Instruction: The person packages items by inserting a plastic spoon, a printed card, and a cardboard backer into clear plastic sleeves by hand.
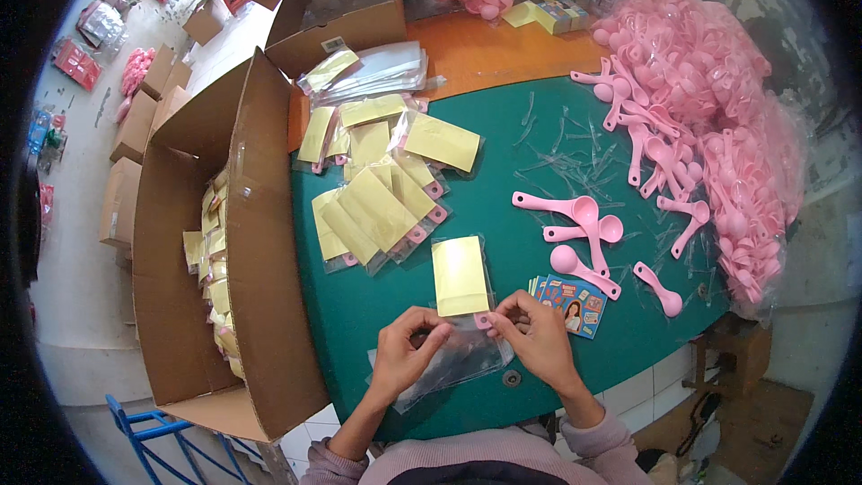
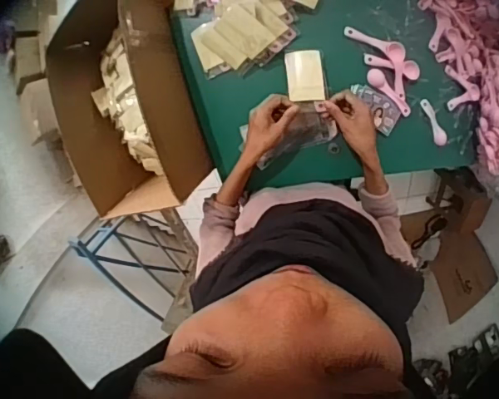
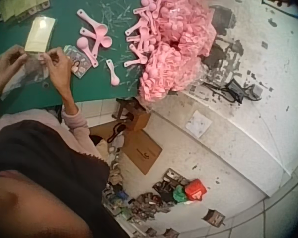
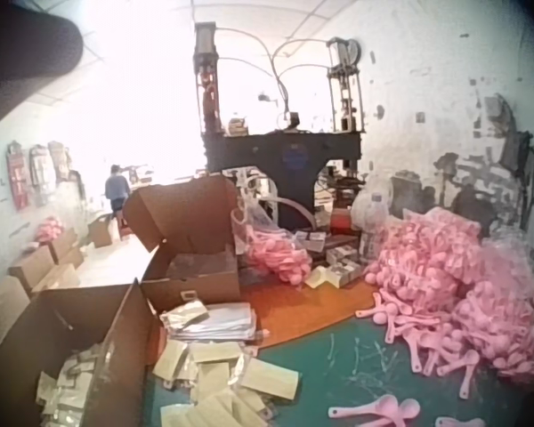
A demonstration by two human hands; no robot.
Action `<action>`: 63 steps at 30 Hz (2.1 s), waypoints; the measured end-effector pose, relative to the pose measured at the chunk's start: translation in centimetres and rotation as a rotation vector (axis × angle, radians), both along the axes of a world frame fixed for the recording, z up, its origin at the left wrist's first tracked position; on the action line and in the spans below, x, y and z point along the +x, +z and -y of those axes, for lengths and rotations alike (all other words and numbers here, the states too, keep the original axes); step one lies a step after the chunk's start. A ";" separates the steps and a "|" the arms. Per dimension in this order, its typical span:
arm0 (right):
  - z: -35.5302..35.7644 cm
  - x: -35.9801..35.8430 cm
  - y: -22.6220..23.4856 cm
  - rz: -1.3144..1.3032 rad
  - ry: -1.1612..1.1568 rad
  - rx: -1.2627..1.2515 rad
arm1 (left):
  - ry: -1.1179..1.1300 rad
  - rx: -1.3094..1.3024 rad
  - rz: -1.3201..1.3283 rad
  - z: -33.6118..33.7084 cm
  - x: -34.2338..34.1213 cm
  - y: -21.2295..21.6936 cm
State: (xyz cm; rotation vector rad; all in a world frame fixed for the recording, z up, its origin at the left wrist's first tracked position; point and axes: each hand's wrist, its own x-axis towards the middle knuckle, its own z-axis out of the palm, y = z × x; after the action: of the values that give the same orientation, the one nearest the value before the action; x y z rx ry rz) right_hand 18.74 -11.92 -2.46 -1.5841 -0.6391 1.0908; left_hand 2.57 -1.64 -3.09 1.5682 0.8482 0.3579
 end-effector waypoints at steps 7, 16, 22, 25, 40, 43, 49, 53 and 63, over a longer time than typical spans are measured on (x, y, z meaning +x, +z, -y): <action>-0.2 -0.7 -0.1 0.081 -0.050 -0.013 | 0.209 -0.131 0.111 0.4 0.8 0.7; 0.0 -1.4 1.3 0.115 0.020 -0.042 | 0.069 -0.056 0.020 -0.1 0.0 0.9; -0.3 -0.9 2.6 0.504 -0.086 0.269 | 0.076 0.156 0.157 -2.2 0.8 4.8; -0.5 1.1 3.9 0.705 -0.075 0.156 | 0.355 0.619 0.142 -4.5 1.7 4.5; 5.1 6.9 2.6 1.263 0.005 -0.374 | -0.180 0.689 -0.147 -0.9 -0.2 -0.3; 5.4 7.2 2.5 1.282 -0.005 -0.365 | -0.134 0.748 -0.088 -1.3 -0.5 0.4; 4.1 6.3 4.4 1.103 -0.231 0.016 | -0.093 -0.135 0.017 -2.2 -0.5 1.5; 2.0 3.8 5.1 1.110 -0.196 0.197 | -0.116 -0.242 0.089 -2.4 -0.5 1.5; 0.1 2.1 4.3 0.350 -0.195 0.295 | -0.246 -0.391 0.217 -2.8 -0.3 1.2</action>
State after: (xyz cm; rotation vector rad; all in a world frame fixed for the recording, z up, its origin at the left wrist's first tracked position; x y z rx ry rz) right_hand 20.83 -12.01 1.83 -1.5493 -0.8171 0.5494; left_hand 2.22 1.17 -1.89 1.2247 0.5122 0.1671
